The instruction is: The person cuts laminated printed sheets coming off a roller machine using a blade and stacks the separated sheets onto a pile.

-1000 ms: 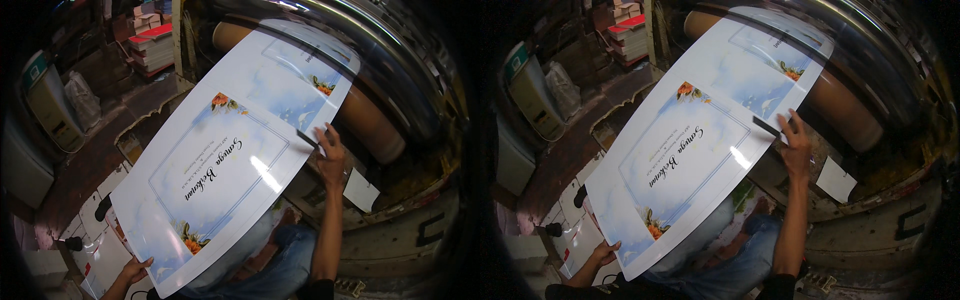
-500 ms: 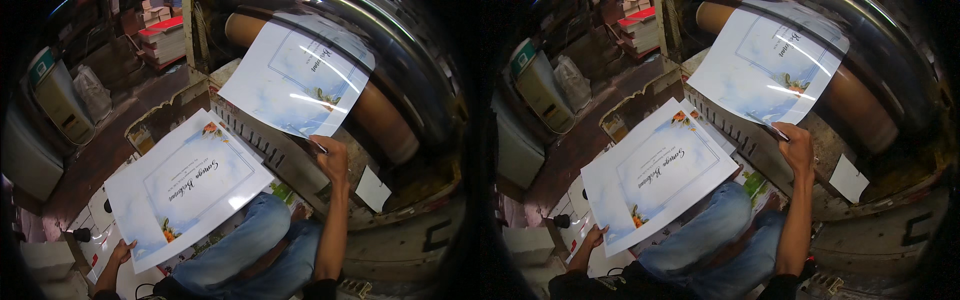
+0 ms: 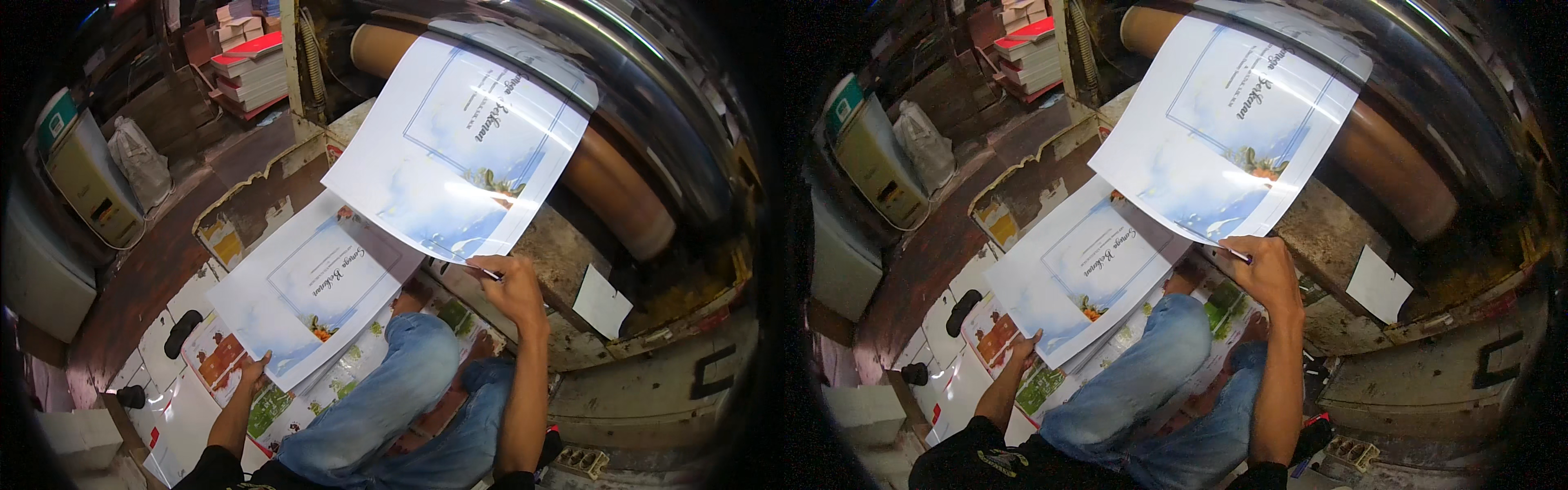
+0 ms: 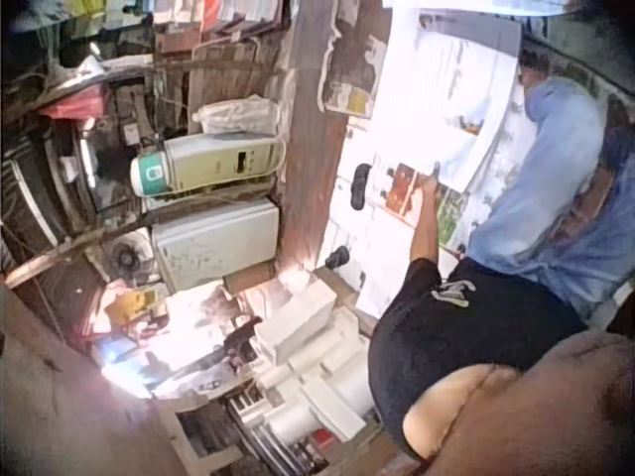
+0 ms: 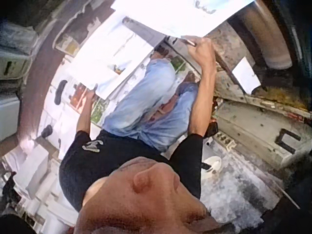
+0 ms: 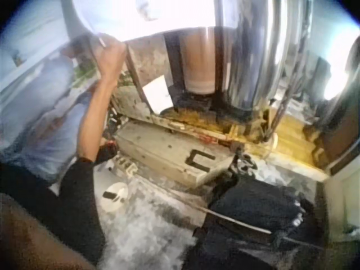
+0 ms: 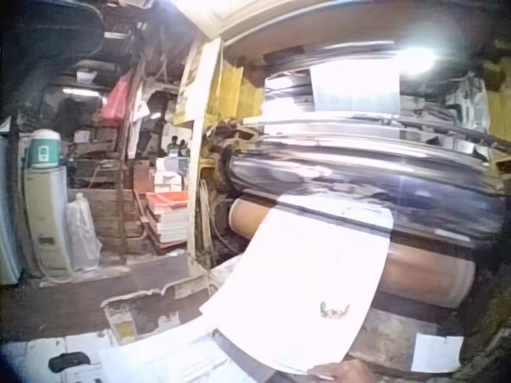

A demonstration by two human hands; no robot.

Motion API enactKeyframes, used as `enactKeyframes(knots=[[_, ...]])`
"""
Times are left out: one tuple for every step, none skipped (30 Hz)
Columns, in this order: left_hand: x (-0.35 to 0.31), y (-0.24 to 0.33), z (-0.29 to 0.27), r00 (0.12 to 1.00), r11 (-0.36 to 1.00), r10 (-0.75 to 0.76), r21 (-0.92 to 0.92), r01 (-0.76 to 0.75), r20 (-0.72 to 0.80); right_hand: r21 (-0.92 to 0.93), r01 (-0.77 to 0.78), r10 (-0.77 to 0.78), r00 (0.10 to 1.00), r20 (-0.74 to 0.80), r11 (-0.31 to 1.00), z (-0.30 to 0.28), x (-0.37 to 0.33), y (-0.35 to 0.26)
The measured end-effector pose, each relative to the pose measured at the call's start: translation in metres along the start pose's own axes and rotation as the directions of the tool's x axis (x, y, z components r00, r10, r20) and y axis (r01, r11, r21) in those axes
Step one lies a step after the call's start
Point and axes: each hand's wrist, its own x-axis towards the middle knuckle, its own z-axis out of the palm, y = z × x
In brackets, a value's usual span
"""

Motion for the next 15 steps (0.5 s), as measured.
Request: enactKeyframes(knots=[[0.006,-0.002,0.007,1.000,1.000,0.016,-0.022,-0.016,-0.017,-0.006,-0.004,0.004,1.000,-0.006,1.000,0.000,-0.001,0.002],[0.011,-0.001,0.007,0.998,0.995,-0.056,0.075,0.058,-0.040,0.032,0.021,-0.021,1.000,-0.003,0.999,0.002,-0.001,0.005],[0.021,-0.006,0.001,0.998,0.996,-0.048,0.077,0.051,-0.043,0.080,0.054,-0.054,0.999,0.000,0.995,0.005,0.001,0.004],[0.028,-0.015,-0.012,0.982,0.984,0.121,0.151,-0.099,-0.146,0.098,0.061,-0.061,0.998,-0.002,0.993,0.008,0.004,-0.003],[0.032,-0.019,-0.017,0.932,0.944,0.284,0.234,-0.231,-0.224,0.156,0.043,-0.051,0.998,0.048,0.987,0.007,0.007,-0.012],[0.027,-0.017,-0.003,0.939,0.946,0.275,0.234,-0.226,-0.205,0.191,0.007,-0.026,0.995,0.096,0.982,0.002,0.005,-0.015],[0.009,-0.009,0.020,0.877,0.805,0.424,0.538,-0.250,-0.227,0.170,-0.009,-0.007,0.996,0.093,0.985,-0.003,0.002,-0.018],[-0.016,0.003,0.042,0.796,0.576,0.573,0.787,-0.222,-0.195,0.200,-0.080,0.044,0.983,0.179,0.976,-0.005,0.002,-0.023],[-0.043,0.014,0.065,0.797,0.572,0.575,0.788,-0.227,-0.188,0.239,-0.146,0.081,0.962,0.262,0.960,-0.005,0.001,-0.027],[-0.070,0.021,0.090,0.907,0.318,0.421,0.939,-0.134,-0.013,0.296,-0.117,0.027,0.956,0.291,0.948,-0.008,0.001,-0.030],[-0.083,0.027,0.100,0.974,0.012,0.206,0.995,-0.097,0.092,0.299,-0.117,0.028,0.958,0.285,0.947,-0.009,0.002,-0.035],[-0.078,0.018,0.094,0.973,0.008,0.215,0.996,-0.093,0.089,0.310,-0.180,0.048,0.920,0.390,0.934,-0.009,0.004,-0.042],[-0.064,-0.003,0.089,0.967,0.104,0.248,0.991,-0.085,0.057,0.309,-0.238,0.063,0.872,0.485,0.921,-0.009,0.007,-0.047],[-0.052,-0.021,0.086,0.962,0.200,0.271,0.976,-0.087,0.030,0.367,-0.169,-0.034,0.873,0.486,0.915,-0.004,0.009,-0.044],[-0.043,-0.027,0.083,0.961,0.198,0.275,0.975,-0.097,0.040,0.364,-0.168,-0.029,0.877,0.479,0.916,-0.001,0.009,-0.043]])
